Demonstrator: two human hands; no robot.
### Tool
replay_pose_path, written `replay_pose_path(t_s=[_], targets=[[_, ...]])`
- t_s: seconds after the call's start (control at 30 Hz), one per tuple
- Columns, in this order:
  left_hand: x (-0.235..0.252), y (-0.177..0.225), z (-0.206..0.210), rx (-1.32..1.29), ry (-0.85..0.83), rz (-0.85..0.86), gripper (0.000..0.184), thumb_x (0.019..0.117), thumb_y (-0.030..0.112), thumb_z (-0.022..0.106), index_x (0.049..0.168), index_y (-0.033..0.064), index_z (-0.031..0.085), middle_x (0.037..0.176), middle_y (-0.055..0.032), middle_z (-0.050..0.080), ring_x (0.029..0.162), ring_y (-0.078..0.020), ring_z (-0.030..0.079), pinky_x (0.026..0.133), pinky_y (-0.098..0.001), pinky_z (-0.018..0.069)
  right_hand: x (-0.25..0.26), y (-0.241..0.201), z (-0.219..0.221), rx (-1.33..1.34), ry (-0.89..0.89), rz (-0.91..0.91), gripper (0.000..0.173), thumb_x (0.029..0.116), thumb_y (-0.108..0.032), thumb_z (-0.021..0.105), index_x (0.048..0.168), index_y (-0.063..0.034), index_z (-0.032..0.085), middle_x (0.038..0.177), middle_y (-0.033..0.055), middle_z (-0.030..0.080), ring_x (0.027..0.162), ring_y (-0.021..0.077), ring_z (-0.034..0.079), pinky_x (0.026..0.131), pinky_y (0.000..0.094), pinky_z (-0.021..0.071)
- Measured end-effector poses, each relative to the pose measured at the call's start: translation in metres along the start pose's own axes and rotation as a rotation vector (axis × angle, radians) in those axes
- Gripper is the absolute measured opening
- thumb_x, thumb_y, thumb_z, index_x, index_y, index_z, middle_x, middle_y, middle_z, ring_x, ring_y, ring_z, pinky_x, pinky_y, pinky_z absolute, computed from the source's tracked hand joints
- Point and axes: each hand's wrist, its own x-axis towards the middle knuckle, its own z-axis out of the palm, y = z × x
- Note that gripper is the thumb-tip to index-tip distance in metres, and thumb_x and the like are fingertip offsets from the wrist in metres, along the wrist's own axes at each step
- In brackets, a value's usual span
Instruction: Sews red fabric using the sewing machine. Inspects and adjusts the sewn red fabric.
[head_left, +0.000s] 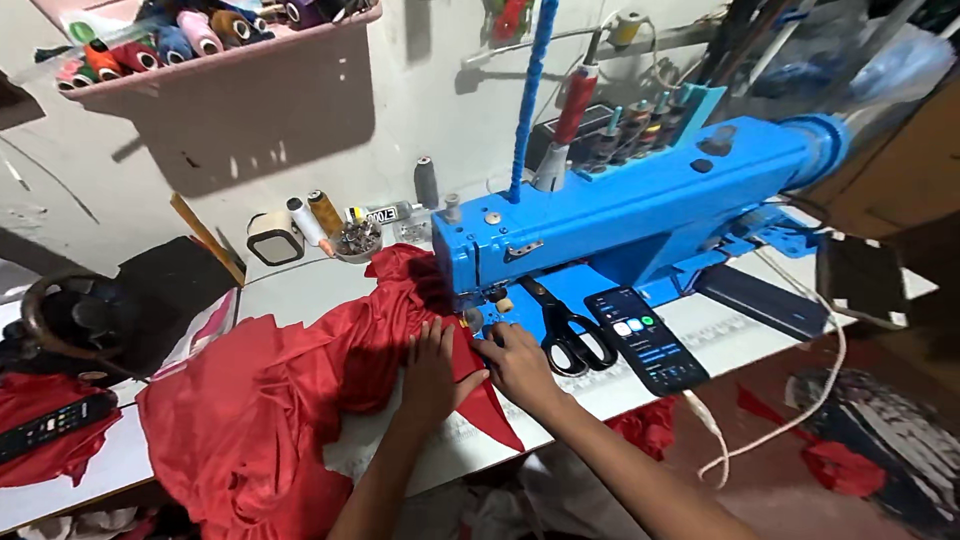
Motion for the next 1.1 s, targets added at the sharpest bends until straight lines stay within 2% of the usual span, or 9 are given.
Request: replay_pose_path(t_s=[0.17, 0.3, 0.5, 0.6, 0.7, 0.8, 0.93, 1.1], targets=[[0.007, -0.002, -0.006, 0.009, -0.057, -0.011, 0.095, 0.0935, 0.069, 0.053, 0.156, -0.0006, 0.038, 0.162, -0.0256, 0.033, 0.154, -0.042, 0.025, 0.124, -0.0593, 0.0167, 0.002, -0.002, 0.003, -0.072, -0.001, 0.045, 0.03, 0.0898, -0.004, 0.063, 0.114, -0.0163, 0.077, 0.104, 0.0198, 0.068, 0.093, 0.0401, 0.067, 0.073, 0.0512, 0.0549], [0.012, -0.005, -0.006, 0.015, -0.035, -0.011, 0.093, 0.0943, 0.07, 0.051, 0.154, -0.0017, 0.041, 0.16, -0.0272, 0.036, 0.153, -0.0434, 0.027, 0.123, -0.0604, 0.0181, 0.005, -0.003, 0.002, -0.086, -0.041, 0.055, 0.037, 0.0897, -0.003, 0.064, 0.121, -0.0191, 0.076, 0.109, 0.0205, 0.068, 0.096, 0.0412, 0.066, 0.074, 0.0521, 0.0545], [0.029, -0.004, -0.02, 0.024, -0.209, -0.084, 0.096, 0.0956, 0.067, 0.051, 0.157, -0.0034, 0.032, 0.165, -0.0258, 0.027, 0.157, -0.0407, 0.015, 0.126, -0.0566, 0.0103, 0.004, -0.001, 0.001, -0.016, -0.027, 0.031, 0.031, 0.0899, -0.001, 0.062, 0.111, -0.0166, 0.078, 0.106, 0.0194, 0.068, 0.094, 0.0395, 0.066, 0.073, 0.0503, 0.0555], [0.037, -0.004, -0.024, 0.046, -0.24, -0.099, 0.093, 0.0967, 0.066, 0.05, 0.156, -0.0037, 0.034, 0.164, -0.0262, 0.027, 0.157, -0.0409, 0.015, 0.126, -0.0552, 0.0119, 0.005, -0.003, 0.002, -0.043, -0.038, 0.063, 0.035, 0.0909, 0.001, 0.06, 0.115, -0.0172, 0.077, 0.107, 0.0205, 0.068, 0.096, 0.0403, 0.066, 0.075, 0.0503, 0.0558], [0.042, -0.007, -0.022, 0.045, -0.212, -0.093, 0.092, 0.0967, 0.065, 0.051, 0.156, -0.0032, 0.035, 0.164, -0.0263, 0.028, 0.156, -0.0414, 0.017, 0.125, -0.0551, 0.0138, 0.007, -0.004, 0.001, -0.072, -0.056, 0.082, 0.039, 0.0929, 0.002, 0.059, 0.12, -0.0196, 0.076, 0.109, 0.0209, 0.067, 0.097, 0.0404, 0.065, 0.076, 0.0494, 0.0558], [0.046, -0.012, -0.018, 0.003, -0.173, -0.096, 0.09, 0.0962, 0.064, 0.053, 0.155, -0.0028, 0.038, 0.164, -0.0256, 0.029, 0.156, -0.0419, 0.017, 0.126, -0.055, 0.0148, 0.007, -0.003, 0.001, -0.032, -0.071, 0.104, 0.041, 0.0927, 0.002, 0.058, 0.124, -0.0186, 0.075, 0.11, 0.0223, 0.067, 0.1, 0.0422, 0.065, 0.079, 0.0524, 0.0556], [0.052, -0.021, -0.011, -0.018, -0.087, -0.066, 0.093, 0.0948, 0.069, 0.051, 0.149, -0.0055, 0.045, 0.162, -0.027, 0.033, 0.155, -0.0427, 0.02, 0.125, -0.0549, 0.0166, 0.006, 0.002, -0.003, 0.124, -0.049, 0.17, 0.032, 0.0953, -0.003, 0.056, 0.119, -0.01, 0.075, 0.107, 0.0209, 0.068, 0.1, 0.0396, 0.066, 0.086, 0.0514, 0.0548], [0.061, -0.025, -0.018, -0.059, -0.163, -0.094, 0.096, 0.0941, 0.072, 0.049, 0.155, -0.0007, 0.038, 0.166, -0.0237, 0.025, 0.158, -0.0386, 0.01, 0.127, -0.0527, 0.0079, -0.006, 0.003, -0.013, 0.258, -0.063, 0.177, 0.022, 0.0987, -0.011, 0.059, 0.107, -0.0039, 0.078, 0.103, 0.0187, 0.069, 0.1, 0.0354, 0.066, 0.091, 0.0476, 0.0535]])
